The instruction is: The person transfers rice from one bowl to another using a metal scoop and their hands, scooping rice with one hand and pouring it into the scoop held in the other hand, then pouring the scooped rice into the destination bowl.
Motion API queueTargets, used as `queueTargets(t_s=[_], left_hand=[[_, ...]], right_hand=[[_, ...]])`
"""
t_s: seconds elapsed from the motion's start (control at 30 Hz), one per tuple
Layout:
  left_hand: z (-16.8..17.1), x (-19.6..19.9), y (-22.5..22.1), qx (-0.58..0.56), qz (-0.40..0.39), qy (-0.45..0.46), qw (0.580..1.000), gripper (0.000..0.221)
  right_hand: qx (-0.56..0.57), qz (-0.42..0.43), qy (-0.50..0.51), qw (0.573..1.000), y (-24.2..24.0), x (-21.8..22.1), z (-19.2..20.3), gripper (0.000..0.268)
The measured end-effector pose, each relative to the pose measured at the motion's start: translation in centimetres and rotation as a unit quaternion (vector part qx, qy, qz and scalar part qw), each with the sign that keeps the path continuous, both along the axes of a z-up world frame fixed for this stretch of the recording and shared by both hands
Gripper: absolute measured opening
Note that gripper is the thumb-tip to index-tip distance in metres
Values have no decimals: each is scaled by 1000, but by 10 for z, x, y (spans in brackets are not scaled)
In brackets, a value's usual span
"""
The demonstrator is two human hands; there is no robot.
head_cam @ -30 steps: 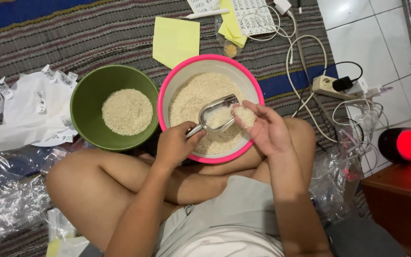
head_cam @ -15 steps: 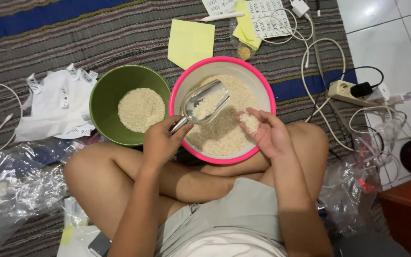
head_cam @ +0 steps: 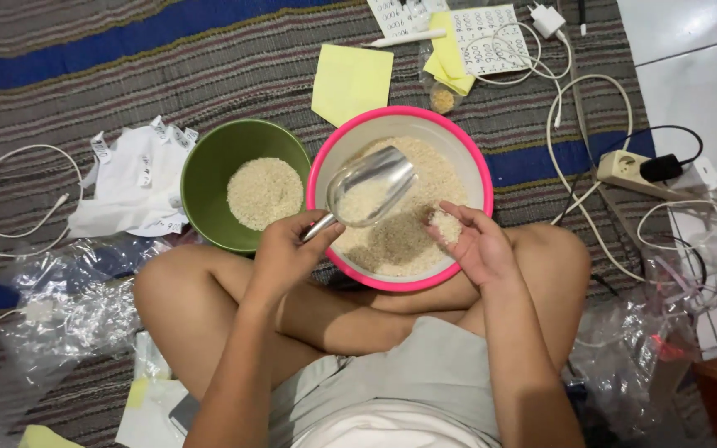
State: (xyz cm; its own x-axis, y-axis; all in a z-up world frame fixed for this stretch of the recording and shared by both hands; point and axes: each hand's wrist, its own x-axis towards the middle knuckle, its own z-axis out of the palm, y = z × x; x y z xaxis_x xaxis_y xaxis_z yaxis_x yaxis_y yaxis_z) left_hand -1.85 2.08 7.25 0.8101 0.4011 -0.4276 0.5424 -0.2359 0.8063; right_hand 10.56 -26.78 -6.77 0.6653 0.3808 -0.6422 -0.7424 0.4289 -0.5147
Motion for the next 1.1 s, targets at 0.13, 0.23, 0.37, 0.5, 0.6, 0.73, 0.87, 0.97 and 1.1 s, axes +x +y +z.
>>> queueTargets(t_s=[0.13, 0.23, 0.37, 0.5, 0.6, 0.73, 0.87, 0.97, 1.1], left_hand=[[-16, -2, 5, 6, 6, 18, 1000, 27], [-20, -4, 13, -1, 17, 19, 1000, 29], [-18, -16, 34, -79, 64, -12, 995, 31], [-24, -39, 67, -41, 96, -69, 992, 27], [-15, -53, 91, 85, 102, -31, 991, 27], [9, -55, 107, 206, 89, 181, 958, 42], [48, -47, 85, 283, 72, 229, 929, 42], [6, -41, 92, 403, 27, 177, 897, 33], [-69, -29, 106, 569, 29, 164, 805, 19]], right_hand=[[3, -9, -2, 1000, 0, -1, 10, 52], [14, -16, 0, 1000, 4, -1, 23, 52], [13, -12, 1, 1000, 5, -1, 30, 51], [12, 1, -4, 1000, 6, 0, 37, 51], [10, 4, -19, 1000, 5, -2, 36, 52], [9, 6, -23, 1000, 5, -4, 37, 53], [5, 7, -31, 999, 4, -4, 33, 53], [2, 2, -31, 1000, 5, -7, 42, 53], [0, -6, -31, 1000, 2, -9, 43, 52]])
